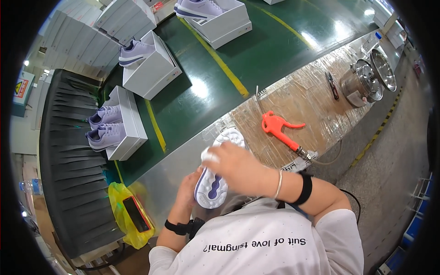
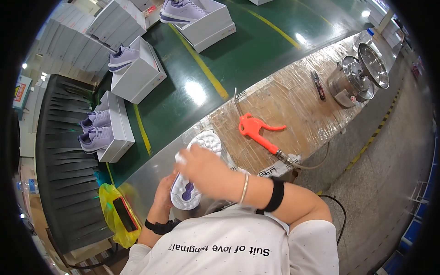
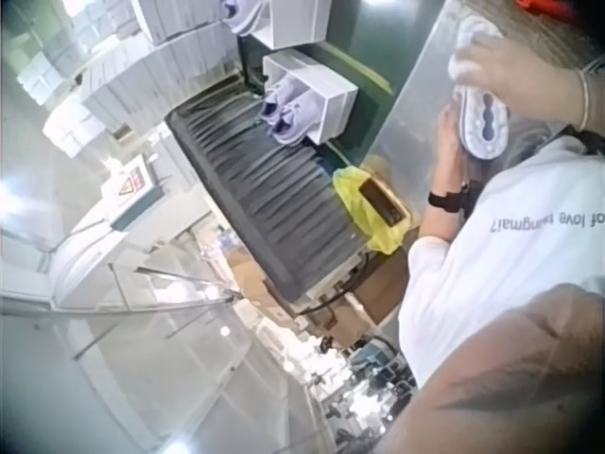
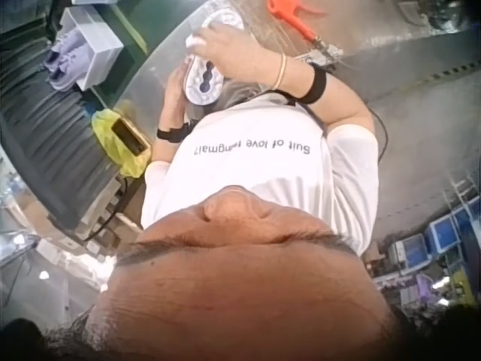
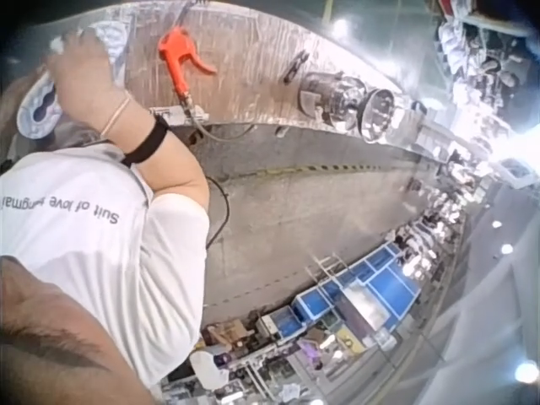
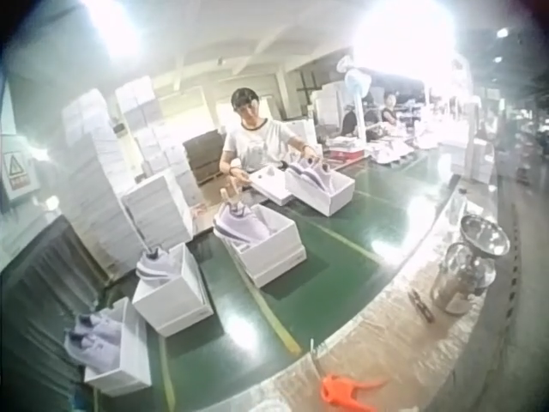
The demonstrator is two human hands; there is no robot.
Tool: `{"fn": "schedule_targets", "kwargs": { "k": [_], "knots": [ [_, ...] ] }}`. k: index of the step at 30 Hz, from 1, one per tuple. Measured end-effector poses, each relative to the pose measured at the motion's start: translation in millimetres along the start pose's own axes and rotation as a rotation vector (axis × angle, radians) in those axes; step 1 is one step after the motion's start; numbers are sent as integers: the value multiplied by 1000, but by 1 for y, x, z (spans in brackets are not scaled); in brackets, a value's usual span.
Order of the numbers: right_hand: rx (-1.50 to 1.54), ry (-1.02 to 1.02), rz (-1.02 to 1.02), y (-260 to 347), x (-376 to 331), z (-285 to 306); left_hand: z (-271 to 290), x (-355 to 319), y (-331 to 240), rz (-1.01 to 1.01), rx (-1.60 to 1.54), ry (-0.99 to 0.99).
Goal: Cleaning and wiping the soles of shoes on a factory assembly line.
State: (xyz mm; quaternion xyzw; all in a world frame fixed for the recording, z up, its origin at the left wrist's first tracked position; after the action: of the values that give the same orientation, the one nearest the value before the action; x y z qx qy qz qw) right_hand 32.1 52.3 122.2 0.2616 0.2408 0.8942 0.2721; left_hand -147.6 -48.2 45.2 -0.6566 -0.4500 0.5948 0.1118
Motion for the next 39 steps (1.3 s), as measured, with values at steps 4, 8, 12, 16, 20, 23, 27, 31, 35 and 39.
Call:
{"fn": "schedule_targets", "kwargs": {
  "k": [4,8,12,16,20,23,27,31,35,39],
  "knots": [
    [-94,-35,-225,-70,8,0,-9,-1,-2,4,84,10],
    [-94,15,-100,-48,5,-1,-10,-2,0,-1,52,-12],
    [-9,-31,2,-43,-4,-3,-8,1,4,-16,73,-64],
    [43,-160,-227,-94,-31,-8,1,23,16,110,-267,71],
    [74,-225,-168,-45,-60,-8,-17,24,10,136,-554,204],
    [220,9,-66,-2,-67,-1,-33,20,5,104,-544,206],
    [53,-163,32,-37,-51,25,-36,28,12,121,-523,215],
    [111,-440,-240,-54,-45,10,-48,34,16,80,-508,237],
    [27,-207,127,14,-49,-7,-49,35,16,72,-514,222],
    [-44,-161,216,-2,-33,3,-53,32,11,102,-413,218]
  ]
}}
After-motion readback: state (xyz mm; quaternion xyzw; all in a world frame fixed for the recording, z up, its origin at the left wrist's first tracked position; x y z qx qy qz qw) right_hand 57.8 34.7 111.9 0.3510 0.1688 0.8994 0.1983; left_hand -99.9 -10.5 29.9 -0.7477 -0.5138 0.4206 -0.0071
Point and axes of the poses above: each hand's wrist, its own x-axis towards the middle knuckle, its own z-axis out of the back of the hand, y = z × x, the point moved 3 cm from there along x, towards the middle knuckle, and after that the axes turned 5 degrees about -x, right-handed, at the moved point
